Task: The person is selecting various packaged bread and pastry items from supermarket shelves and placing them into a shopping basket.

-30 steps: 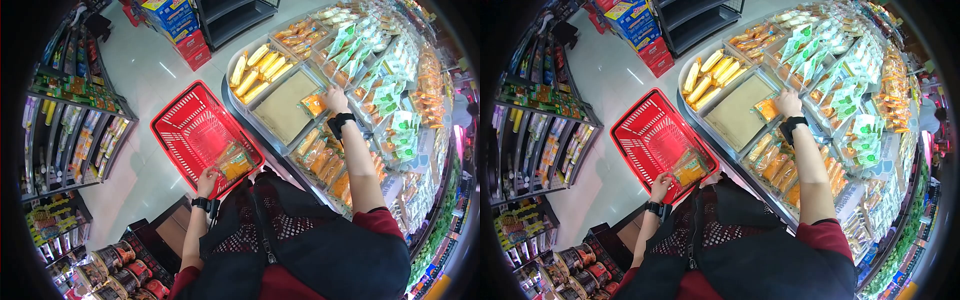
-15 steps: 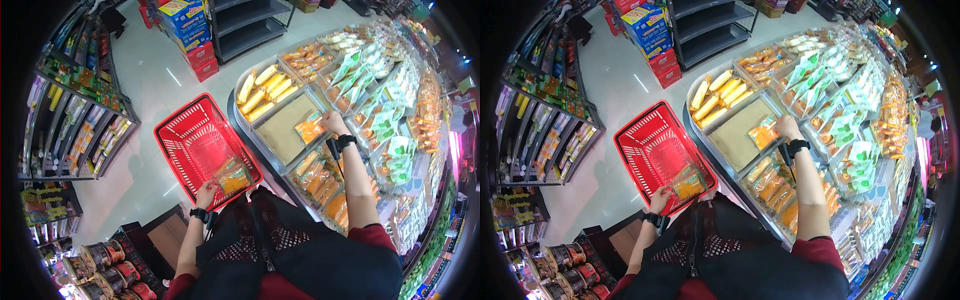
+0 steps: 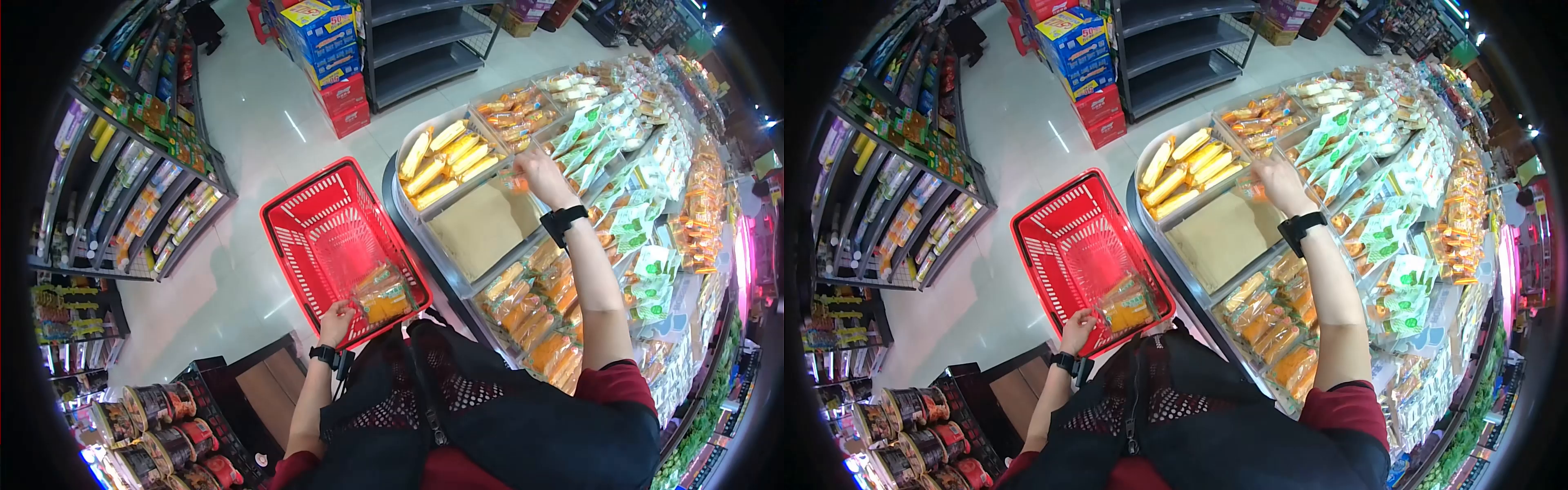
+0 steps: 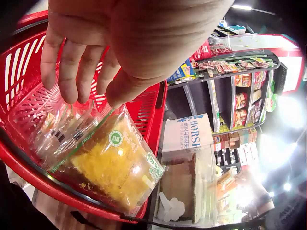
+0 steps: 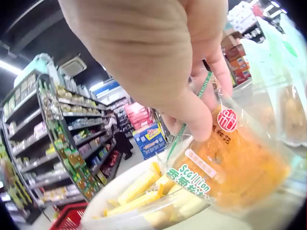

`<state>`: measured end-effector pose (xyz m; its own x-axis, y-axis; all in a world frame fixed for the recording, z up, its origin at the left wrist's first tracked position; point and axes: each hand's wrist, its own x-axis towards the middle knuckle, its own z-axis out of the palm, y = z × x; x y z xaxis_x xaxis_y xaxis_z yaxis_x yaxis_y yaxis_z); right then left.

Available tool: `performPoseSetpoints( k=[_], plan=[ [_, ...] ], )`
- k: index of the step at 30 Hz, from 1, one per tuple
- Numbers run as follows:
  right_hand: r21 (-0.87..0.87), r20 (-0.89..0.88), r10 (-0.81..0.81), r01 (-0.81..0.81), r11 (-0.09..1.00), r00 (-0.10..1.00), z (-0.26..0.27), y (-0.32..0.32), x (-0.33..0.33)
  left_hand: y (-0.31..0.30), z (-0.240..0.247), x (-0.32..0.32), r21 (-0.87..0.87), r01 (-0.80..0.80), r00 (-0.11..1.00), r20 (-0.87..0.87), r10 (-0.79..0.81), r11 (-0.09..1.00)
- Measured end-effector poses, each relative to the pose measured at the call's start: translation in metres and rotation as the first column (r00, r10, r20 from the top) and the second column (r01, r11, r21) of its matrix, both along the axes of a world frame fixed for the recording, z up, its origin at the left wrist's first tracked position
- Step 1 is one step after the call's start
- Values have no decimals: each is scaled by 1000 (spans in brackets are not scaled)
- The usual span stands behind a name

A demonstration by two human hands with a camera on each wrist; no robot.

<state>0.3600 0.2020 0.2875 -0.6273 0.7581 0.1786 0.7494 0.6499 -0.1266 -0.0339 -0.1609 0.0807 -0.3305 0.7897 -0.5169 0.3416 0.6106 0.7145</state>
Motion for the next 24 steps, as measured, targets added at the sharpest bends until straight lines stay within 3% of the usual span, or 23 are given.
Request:
performPoseSetpoints(
  k=[1, 3, 5, 7, 10, 13, 14, 15, 18, 19, 21, 24],
  plan=[
    [133, 99, 86, -99, 986, 991, 1, 3, -6, -2, 1, 0, 8, -2, 1000, -4, 2, 1000],
    [145, 145, 118, -139, 980, 982, 0, 1, -18, -5, 2, 2, -6, -48, 998, 46, 49, 999],
    [167, 177, 258, -288, 943, 950, -9, 4, -27, -5, 8, 3, -2, -45, 999, 8, 45, 999],
    [158, 221, 275, -313, 937, 936, -17, 5, -38, -6, 11, 1, -34, 2, 998, -56, -4, 999],
    [86, 416, 339, -407, 909, 844, -29, -8, -60, -14, 4, -5, -23, -15, 999, -47, 14, 1000],
    [110, 283, 387, -431, 896, 878, -43, -29, -70, -22, 8, 0, -33, -38, 998, -46, 36, 999],
    [166, 132, 395, -413, 896, 909, -45, -36, -69, -23, 7, 1, -27, -37, 998, -52, 35, 999],
    [165, 132, 397, -415, 895, 908, -46, -42, -65, -24, 6, 2, -22, -36, 998, -58, 34, 999],
    [54, -215, 30, -19, 998, 976, -55, -47, -51, -17, -2, -6, 31, -43, 998, -46, 44, 999],
    [50, -208, 34, -24, 998, 978, -59, -45, -43, -19, -5, -4, 26, -47, 998, -39, 48, 999],
    [14, -196, -159, 165, 986, 968, -65, -34, -30, -21, -10, -2, 23, -30, 999, -25, 31, 999],
    [62, -77, -75, 80, 995, 994, -63, -19, -29, -23, -5, -5, 13, -30, 999, -20, 30, 999]
  ],
)
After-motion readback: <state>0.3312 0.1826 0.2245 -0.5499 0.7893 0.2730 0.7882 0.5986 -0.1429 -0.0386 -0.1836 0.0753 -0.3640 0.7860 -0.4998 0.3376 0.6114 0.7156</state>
